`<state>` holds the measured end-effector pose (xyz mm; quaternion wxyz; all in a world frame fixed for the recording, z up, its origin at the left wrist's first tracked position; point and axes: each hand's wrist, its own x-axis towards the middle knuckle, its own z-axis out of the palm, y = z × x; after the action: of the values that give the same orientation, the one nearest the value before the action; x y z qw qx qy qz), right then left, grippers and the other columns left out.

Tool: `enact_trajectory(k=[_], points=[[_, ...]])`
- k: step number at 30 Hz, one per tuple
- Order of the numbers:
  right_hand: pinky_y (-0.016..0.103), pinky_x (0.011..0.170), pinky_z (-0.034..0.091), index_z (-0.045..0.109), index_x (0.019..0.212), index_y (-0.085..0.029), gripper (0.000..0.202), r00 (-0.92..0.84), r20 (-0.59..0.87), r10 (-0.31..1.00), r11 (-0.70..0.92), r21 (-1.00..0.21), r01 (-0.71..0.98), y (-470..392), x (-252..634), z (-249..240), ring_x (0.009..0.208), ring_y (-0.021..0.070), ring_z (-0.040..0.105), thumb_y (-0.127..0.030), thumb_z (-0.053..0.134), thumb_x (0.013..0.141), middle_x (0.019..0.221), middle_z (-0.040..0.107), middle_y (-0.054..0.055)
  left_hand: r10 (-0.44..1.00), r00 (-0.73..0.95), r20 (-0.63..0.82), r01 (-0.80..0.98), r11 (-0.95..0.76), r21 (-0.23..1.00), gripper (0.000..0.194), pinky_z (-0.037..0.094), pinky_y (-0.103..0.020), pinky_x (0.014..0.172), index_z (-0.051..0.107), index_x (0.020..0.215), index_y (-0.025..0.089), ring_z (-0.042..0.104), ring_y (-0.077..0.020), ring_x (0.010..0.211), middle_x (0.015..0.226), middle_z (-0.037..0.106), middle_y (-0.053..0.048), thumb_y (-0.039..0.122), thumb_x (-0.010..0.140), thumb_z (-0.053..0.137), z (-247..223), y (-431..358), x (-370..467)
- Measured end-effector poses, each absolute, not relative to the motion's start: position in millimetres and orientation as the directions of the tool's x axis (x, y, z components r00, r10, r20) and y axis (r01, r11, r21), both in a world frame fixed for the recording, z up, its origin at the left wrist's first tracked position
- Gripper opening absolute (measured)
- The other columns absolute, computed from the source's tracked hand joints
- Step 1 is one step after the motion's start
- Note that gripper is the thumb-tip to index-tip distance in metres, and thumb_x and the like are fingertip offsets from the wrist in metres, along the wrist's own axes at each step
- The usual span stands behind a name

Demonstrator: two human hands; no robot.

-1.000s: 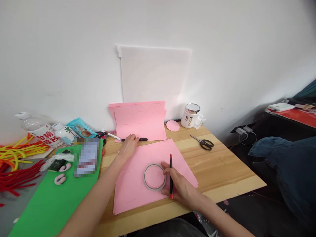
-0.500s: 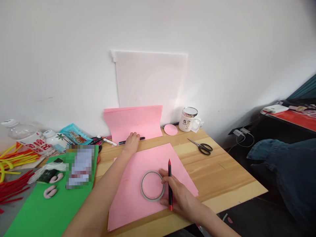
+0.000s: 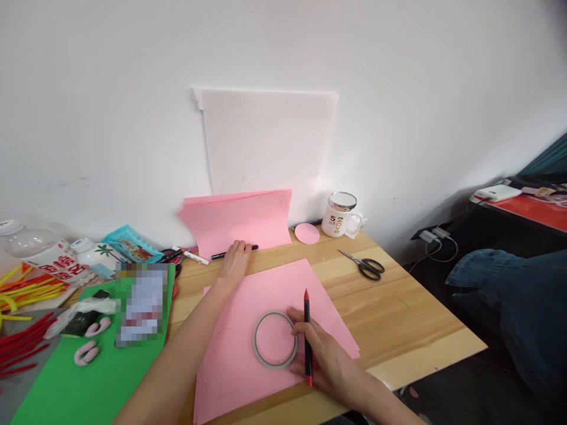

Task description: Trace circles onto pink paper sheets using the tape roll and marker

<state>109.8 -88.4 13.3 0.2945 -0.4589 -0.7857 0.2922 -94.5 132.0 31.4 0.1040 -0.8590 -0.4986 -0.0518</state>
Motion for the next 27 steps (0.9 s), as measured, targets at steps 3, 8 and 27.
enact_trajectory(k=[3,8,27], points=[[0.043,0.109,0.039,0.043,0.115,-0.019,0.043,-0.411,0.204,0.888,0.419,-0.726,0.545,-89,110,10,0.139,0.0258,0.034,-0.013,0.064,0.078,0.145,0.041,0.021,0.845,0.494,0.207,0.870,-0.482,-0.109,0.025,0.042,-0.039,0.086,0.059,0.103,0.014,0.051,-0.0261,0.101,0.103,0.059,-0.012,0.003,0.086,0.042,29,128,-97],[0.044,0.108,0.040,0.042,0.114,-0.018,0.044,-0.418,0.216,0.882,0.434,-0.717,0.546,-88,110,9,0.138,0.0261,0.035,-0.011,0.065,0.077,0.144,0.042,0.023,0.856,0.468,0.222,0.883,-0.460,-0.087,0.021,0.041,-0.040,0.086,0.059,0.105,0.014,0.051,-0.0284,0.102,0.104,0.059,-0.014,0.010,0.088,0.047,28,121,-101],[0.045,0.107,0.039,0.044,0.113,-0.020,0.039,-0.404,0.236,0.884,0.442,-0.705,0.555,-89,111,9,0.137,0.0272,0.038,-0.013,0.063,0.079,0.142,0.043,0.021,0.823,0.370,0.432,0.763,-0.534,0.364,0.020,0.051,-0.031,0.078,0.057,0.108,0.019,0.060,-0.0173,0.088,0.098,0.063,-0.005,0.018,0.093,0.043,53,20,-112]])
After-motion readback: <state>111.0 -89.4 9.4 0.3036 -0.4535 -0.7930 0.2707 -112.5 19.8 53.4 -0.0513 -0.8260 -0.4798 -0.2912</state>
